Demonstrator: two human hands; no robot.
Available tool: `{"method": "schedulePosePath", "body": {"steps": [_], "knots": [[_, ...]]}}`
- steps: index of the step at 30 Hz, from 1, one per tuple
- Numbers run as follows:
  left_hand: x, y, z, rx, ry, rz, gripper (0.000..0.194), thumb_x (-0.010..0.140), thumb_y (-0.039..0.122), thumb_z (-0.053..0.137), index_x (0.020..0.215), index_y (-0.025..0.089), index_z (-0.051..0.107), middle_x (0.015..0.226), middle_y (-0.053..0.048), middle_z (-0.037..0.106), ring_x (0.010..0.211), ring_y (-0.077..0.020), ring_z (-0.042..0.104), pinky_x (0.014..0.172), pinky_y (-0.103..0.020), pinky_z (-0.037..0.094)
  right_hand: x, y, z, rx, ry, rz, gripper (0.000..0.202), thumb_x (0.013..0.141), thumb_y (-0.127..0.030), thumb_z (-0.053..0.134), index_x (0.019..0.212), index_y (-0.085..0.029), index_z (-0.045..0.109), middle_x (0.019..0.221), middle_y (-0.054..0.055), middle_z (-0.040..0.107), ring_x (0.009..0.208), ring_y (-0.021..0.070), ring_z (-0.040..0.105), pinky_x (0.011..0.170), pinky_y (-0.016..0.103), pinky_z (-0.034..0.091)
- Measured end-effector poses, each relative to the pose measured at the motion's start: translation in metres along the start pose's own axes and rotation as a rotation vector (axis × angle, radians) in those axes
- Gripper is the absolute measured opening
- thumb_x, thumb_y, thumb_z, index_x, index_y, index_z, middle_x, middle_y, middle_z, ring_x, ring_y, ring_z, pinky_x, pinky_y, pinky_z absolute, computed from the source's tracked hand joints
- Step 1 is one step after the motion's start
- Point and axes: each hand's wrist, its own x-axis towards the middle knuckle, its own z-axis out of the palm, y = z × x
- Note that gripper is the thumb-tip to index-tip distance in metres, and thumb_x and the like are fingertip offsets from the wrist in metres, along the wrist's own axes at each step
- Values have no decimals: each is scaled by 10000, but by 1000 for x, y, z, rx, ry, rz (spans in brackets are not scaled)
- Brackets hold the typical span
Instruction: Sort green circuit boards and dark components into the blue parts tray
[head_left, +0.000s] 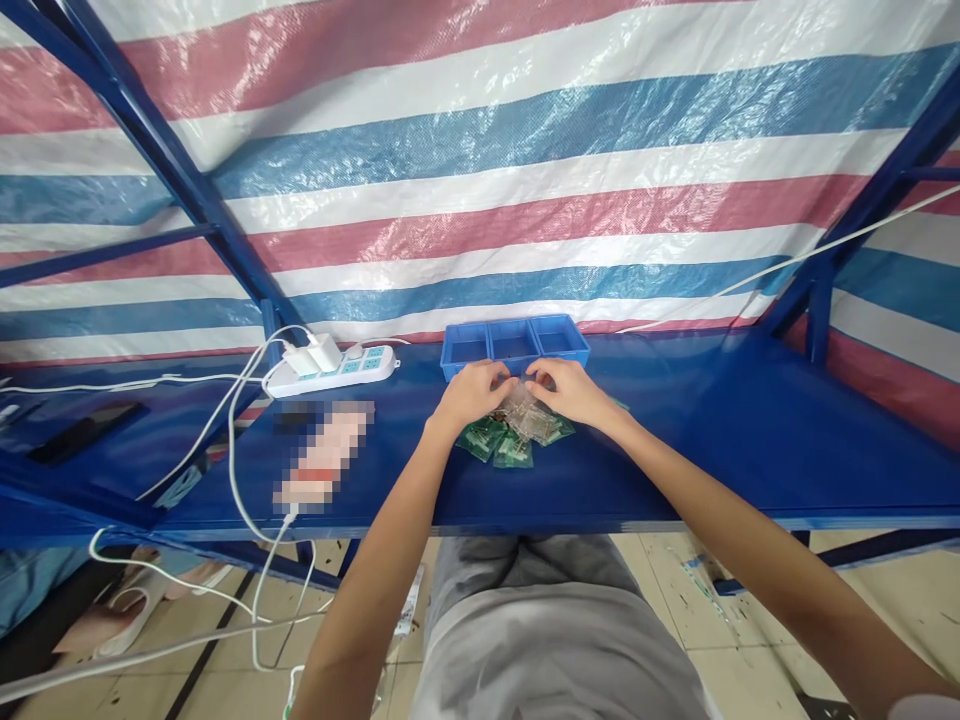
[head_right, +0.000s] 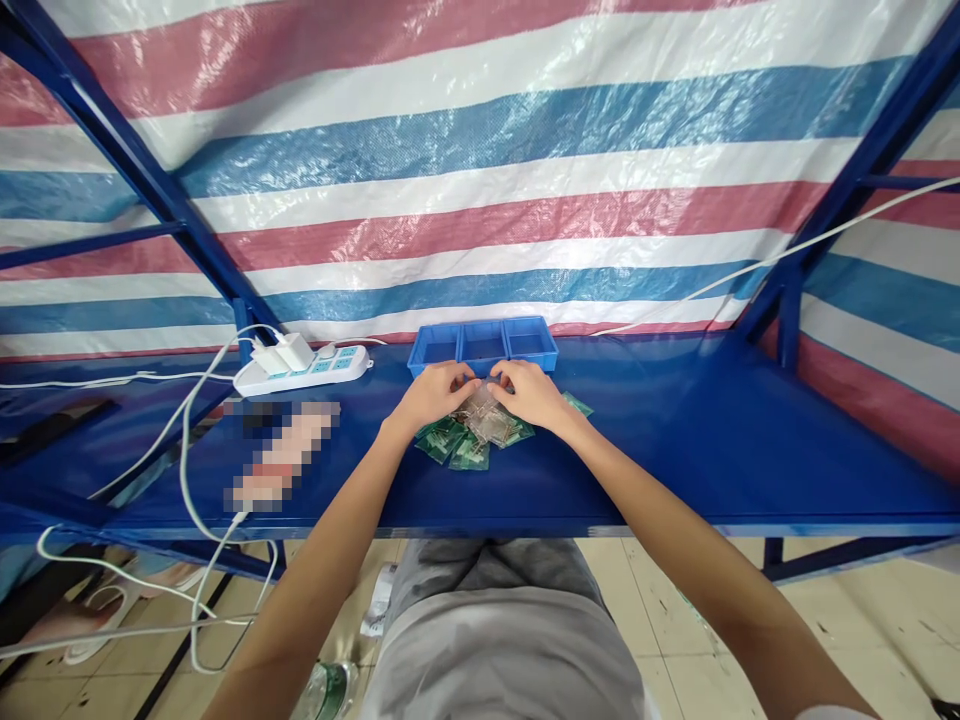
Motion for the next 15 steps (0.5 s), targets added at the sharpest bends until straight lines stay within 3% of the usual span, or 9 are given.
{"method": "schedulePosePath", "body": {"steps": [4,10,15], "knots": [[1,0,4,19,-4,0,250,950,402,524,952,219,695,861,-37,680,755,-193,611,664,-288,415,3,0,2,24,-31,-24,205,928,-359,614,1037,-204,693,863,50,712,767,193,648,725,307,483],[2,-1,6,-5,21,-7,243,963,404,506,968,217,661,894,-34,663,758,-186,605,700,-297,427,2,1,6,58,-15,-21,162,913,-194,592,1037,-201,697,894,36,712,789,175,653,752,291,478],[-1,7,3,-98,65,13,453,892,575,610,1154,207,568,966,-48,612,827,-200,591,697,-297,447,3,7,8,-68,57,37,214,916,-122,531,1023,-195,702,966,69,691,916,213,646,848,328,486]]}}
